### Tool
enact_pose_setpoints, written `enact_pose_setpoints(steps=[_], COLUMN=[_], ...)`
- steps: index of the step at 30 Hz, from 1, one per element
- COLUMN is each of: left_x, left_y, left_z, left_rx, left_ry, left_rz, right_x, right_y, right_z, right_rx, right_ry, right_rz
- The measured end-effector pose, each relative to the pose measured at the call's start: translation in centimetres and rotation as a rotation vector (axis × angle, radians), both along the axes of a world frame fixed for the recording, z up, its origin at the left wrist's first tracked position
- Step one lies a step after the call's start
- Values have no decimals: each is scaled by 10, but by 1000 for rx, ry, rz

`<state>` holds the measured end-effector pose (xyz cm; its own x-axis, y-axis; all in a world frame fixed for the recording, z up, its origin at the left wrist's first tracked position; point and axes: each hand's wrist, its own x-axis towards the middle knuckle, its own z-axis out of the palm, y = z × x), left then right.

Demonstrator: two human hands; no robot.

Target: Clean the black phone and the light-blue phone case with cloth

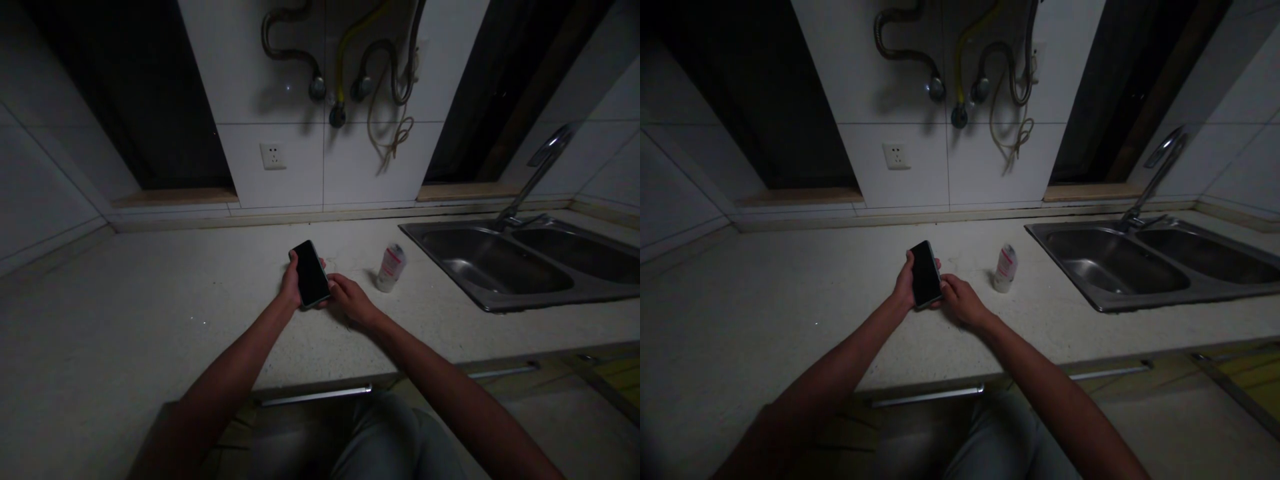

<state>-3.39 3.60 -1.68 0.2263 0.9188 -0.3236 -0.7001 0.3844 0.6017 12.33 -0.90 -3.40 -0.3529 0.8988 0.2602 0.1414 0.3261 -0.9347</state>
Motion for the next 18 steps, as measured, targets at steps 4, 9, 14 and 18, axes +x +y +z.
enact_pose_setpoints(steps=[4,9,14,18], left_x=[3,12,15,14], left_y=[1,-4,-3,-1], left_z=[-1,-3,-11,-16], left_rx=[-67,-61,219,259], left_ry=[93,271,496,532], left_rz=[124,132,285,292], right_x=[-1,-4,-5,-3], right_y=[4,5,4,4], right_z=[-4,-1,-4,-6], right_rx=[-10,-136,-207,-125], right_ry=[354,455,295,214], right_rz=[12,20,11,-75])
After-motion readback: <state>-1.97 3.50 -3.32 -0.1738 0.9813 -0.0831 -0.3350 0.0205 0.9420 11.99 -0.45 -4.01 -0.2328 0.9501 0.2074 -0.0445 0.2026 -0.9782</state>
